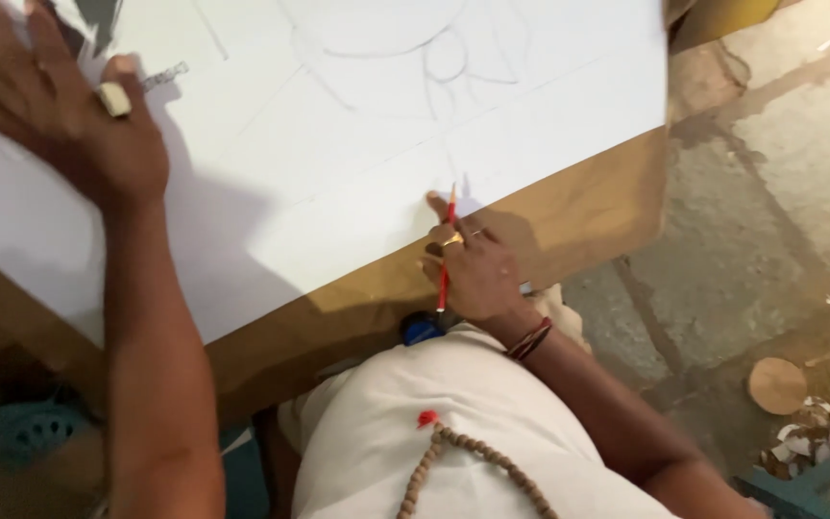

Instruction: The person is sketching a portrait on paper using a pencil and an eraser, referring to a printed photograph.

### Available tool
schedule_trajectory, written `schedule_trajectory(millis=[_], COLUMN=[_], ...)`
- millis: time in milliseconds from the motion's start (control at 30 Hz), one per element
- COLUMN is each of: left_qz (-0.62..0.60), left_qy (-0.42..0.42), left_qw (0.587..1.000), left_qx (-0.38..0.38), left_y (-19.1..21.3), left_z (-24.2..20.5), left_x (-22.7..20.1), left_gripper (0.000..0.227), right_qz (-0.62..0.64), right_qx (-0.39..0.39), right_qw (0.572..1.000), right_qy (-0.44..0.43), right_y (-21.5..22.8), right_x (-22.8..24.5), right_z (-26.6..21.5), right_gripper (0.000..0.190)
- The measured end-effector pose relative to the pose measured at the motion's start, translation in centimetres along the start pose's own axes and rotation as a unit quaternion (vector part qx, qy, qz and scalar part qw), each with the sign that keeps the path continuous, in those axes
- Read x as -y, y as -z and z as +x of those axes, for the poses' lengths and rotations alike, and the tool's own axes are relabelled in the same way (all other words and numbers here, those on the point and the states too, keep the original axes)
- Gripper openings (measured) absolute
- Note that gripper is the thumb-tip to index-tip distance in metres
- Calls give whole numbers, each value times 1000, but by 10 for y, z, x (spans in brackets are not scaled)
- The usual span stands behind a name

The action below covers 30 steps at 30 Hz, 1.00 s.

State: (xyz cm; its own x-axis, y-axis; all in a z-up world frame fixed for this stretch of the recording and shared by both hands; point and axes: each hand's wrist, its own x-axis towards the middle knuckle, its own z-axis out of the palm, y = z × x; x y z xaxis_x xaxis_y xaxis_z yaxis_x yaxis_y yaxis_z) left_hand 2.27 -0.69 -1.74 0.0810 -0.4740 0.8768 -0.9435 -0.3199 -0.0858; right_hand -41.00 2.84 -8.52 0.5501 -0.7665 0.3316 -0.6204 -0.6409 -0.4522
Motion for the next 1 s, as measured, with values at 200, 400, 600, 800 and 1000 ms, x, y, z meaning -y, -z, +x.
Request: schedule_trajectory(millis=[200,400,600,800,1000], left_qz=[-25,-73,-85,-107,-123], left_qy=[34,55,47,56,48], left_qw=[999,996,995,993,991], left_qx=[20,-2,-6,-7,7], left_y=[16,60,74,73,64], left_z=[2,25,35,32,24], left_x=[-14,-30,-37,-34,-28], left_gripper=[60,56,57,60,61], right_qz=[47,40,21,-34,354], right_qx=[-3,-144,-237,-282,-303], right_qw=[999,985,947,938,883], right_qy=[-9,89,214,200,53], right_y=[5,68,139,152,105], right_x=[-3,-5,23,-11,-156], right_z=[10,147,316,342,187], right_gripper=[32,69,91,57,47])
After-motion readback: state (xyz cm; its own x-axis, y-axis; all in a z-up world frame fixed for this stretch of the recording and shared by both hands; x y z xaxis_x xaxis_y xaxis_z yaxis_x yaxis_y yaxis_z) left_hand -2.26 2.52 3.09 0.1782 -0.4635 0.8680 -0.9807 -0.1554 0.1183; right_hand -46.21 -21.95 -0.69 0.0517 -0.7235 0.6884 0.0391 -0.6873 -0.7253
